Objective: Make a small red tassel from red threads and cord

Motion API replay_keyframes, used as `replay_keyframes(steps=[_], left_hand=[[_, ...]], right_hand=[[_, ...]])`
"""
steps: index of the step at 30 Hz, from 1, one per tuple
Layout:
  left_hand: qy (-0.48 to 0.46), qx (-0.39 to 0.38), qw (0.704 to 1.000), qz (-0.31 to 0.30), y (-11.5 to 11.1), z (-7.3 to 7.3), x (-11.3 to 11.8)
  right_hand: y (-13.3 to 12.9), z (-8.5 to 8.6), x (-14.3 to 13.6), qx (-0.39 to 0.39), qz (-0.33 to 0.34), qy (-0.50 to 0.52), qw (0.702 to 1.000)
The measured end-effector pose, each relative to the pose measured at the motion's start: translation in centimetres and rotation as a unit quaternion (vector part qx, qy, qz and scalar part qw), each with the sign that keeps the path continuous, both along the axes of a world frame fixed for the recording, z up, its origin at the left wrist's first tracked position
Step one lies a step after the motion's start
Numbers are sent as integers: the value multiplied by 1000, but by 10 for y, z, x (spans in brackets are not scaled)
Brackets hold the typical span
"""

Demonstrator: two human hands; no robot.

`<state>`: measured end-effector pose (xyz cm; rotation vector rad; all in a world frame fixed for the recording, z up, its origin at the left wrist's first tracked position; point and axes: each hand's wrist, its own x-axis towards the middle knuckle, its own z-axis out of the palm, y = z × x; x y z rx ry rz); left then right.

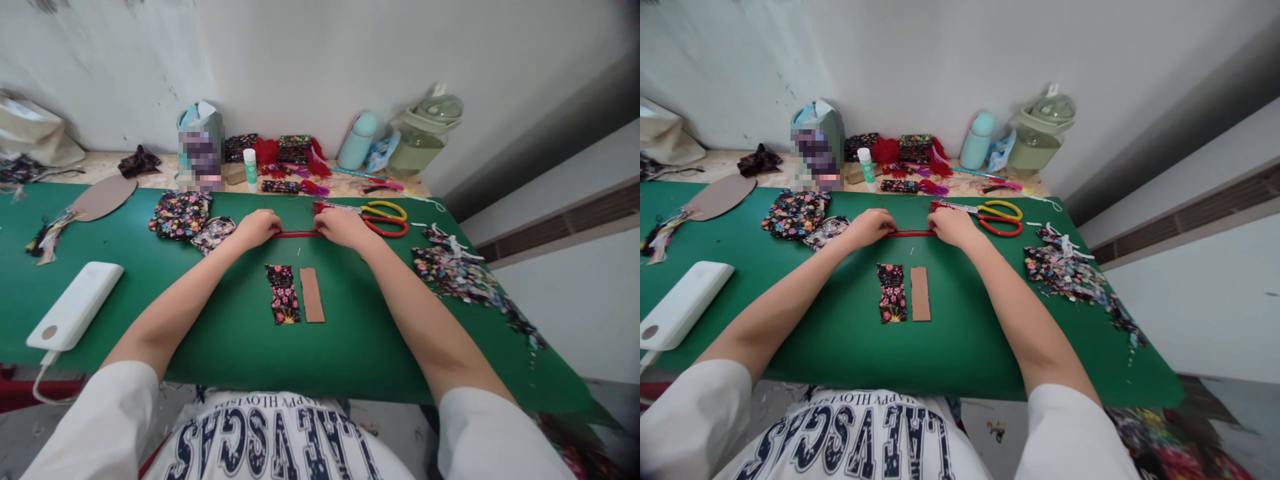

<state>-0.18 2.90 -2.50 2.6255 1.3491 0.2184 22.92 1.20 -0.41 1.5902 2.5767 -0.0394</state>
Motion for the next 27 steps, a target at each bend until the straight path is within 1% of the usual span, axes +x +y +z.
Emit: replay_keyframes(steps=[4, 14, 16, 20, 22, 24, 27], left_hand=[[-8, -1, 1000, 9, 1, 0, -1], [7, -10, 1000, -8, -2, 6, -2], [-1, -4, 1000, -8, -3, 8, -2], [-28, 10, 1000, 7, -2, 9, -3], [-45, 14, 999, 14, -1, 9, -3], [-57, 16, 998, 16, -1, 9, -3], [-61, 16, 998, 15, -2, 8, -2]], right_hand=[[-2, 3, 0, -9, 6, -1, 1000], [-1, 11, 4, -41, 14, 3, 999], [0, 17, 10, -31, 1, 21, 999], [1, 34, 30, 4, -59, 57, 997], [3, 39, 41, 3, -66, 62, 996], [4, 40, 49, -19, -51, 57, 997], [7, 36, 52, -53, -1, 39, 998]])
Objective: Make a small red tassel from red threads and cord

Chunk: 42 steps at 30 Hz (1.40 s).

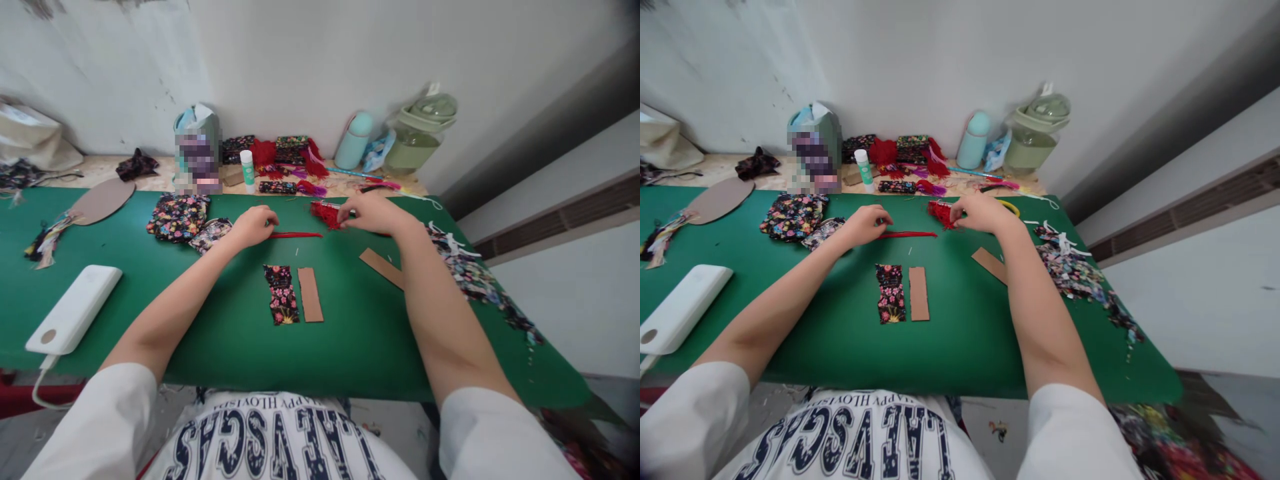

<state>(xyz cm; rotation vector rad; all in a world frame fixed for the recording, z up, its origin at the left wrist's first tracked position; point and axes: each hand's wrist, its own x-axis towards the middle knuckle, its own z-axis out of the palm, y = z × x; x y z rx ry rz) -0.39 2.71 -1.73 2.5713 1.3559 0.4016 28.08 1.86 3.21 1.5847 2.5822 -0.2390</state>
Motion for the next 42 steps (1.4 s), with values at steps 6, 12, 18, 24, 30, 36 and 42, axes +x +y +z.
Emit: replay_keyframes(steps=[6, 12, 18, 24, 30, 36, 42], left_hand=[[-11, 2, 1000, -6, -1, -1, 1], [-17, 13, 1000, -8, -2, 0, 1], [-19, -2, 1000, -7, -3, 2, 2], [-13, -3, 1000, -3, -4, 2, 3], [-7, -8, 1000, -9, -5, 2, 4], [-26, -10, 1000, -11, -3, 3, 3], [-60, -21, 998, -23, -4, 4, 7]], right_hand=[[1, -16, -11, 19, 51, -39, 998], [1, -22, -12, 28, 39, -47, 998], [3, -28, -14, 28, 40, -56, 997], [3, -30, -20, 30, 26, -77, 996], [3, -33, -21, 33, 14, -89, 995], [6, -20, -8, 49, -27, 136, 989], [4, -10, -2, 72, -199, 265, 941]])
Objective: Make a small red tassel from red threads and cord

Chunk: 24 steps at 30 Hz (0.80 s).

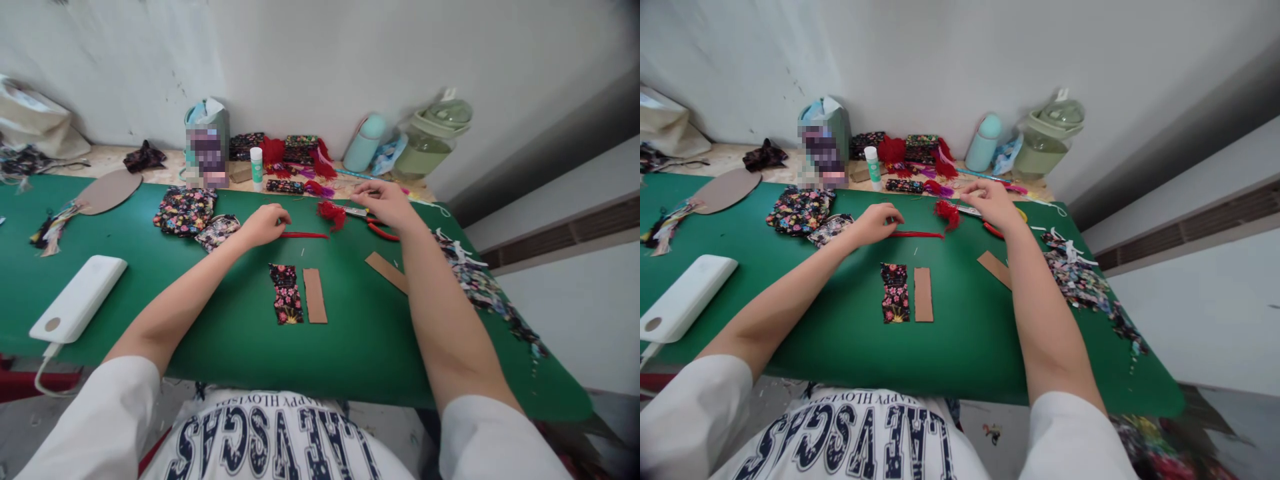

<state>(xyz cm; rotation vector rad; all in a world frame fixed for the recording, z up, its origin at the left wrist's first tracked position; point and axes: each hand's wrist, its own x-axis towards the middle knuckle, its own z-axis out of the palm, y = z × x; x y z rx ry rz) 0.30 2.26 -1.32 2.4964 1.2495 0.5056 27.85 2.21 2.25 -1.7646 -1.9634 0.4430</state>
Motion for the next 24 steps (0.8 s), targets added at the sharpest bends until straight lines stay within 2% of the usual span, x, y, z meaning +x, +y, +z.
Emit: replay_keyframes(steps=[5, 9, 12, 15, 19, 21, 24], left_hand=[[-83, -9, 996, -4, -4, 4, 11], [-143, -18, 989, -19, -7, 5, 28], [-180, -27, 981, -62, -4, 5, 49], [-208, -38, 971, -114, 4, 9, 77], [-277, -88, 946, -144, 19, 12, 118], [-314, -102, 929, -164, 26, 10, 137], [-334, -142, 917, -164, 35, 0, 158]], right_hand=[[10, -4, 9, 52, -44, 149, 986], [24, -11, 18, 110, -57, 296, 947], [30, -13, 22, 136, -58, 373, 916], [29, -10, 22, 164, -62, 402, 899], [23, -2, 17, 197, -75, 397, 893], [20, 1, 14, 217, -75, 390, 892], [16, 6, 11, 241, -69, 385, 888]])
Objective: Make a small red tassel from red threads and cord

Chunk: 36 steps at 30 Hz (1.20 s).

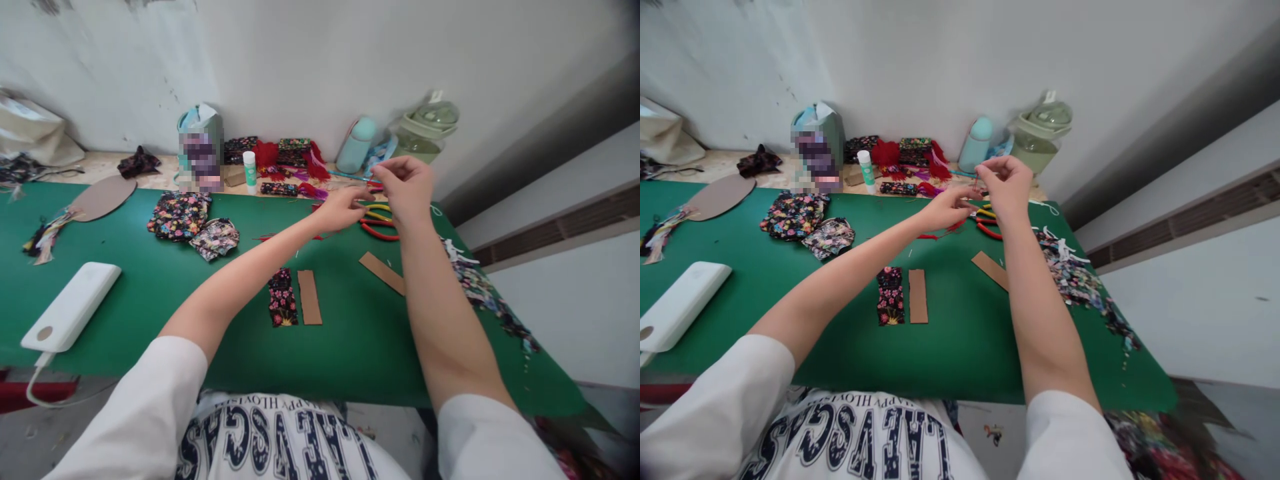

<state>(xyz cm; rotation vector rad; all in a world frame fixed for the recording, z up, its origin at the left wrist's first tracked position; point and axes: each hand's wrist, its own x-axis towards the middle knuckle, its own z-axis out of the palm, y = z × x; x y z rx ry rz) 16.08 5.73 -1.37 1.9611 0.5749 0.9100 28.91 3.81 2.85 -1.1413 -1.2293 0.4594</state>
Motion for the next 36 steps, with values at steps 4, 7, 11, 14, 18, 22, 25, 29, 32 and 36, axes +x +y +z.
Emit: replay_keyframes(steps=[4, 7, 11, 14, 18, 22, 25, 29, 32, 36], left_hand=[[27, -29, 999, -4, 5, -12, 10], [56, -15, 998, 4, 4, -14, 6], [102, 4, 994, 26, -1, -6, -11], [137, 15, 989, 48, -6, 1, -25], [143, -5, 987, 70, -6, 5, -38], [97, -13, 989, 107, -7, 9, -48], [-3, -31, 995, 100, -15, 17, -57], [-104, -95, 990, 12, -35, 27, -68], [-104, -123, 987, 15, -46, 28, -74], [-94, -140, 984, 51, -50, 26, -81]], right_hand=[[-3, 9, 2, 33, -9, -2, 999], [-7, 18, 3, 64, -35, 12, 997], [-17, 32, -4, 90, -39, 21, 995], [-25, 39, -13, 108, -18, 23, 994], [-33, 43, -24, 116, -3, 30, 993], [-39, 43, -32, 112, 26, 28, 993], [-44, 42, -40, 80, 57, 21, 995], [-48, 37, -50, 29, 74, -23, 997], [-47, 34, -54, 22, 78, -45, 996], [-47, 33, -54, 28, 77, -27, 996]])
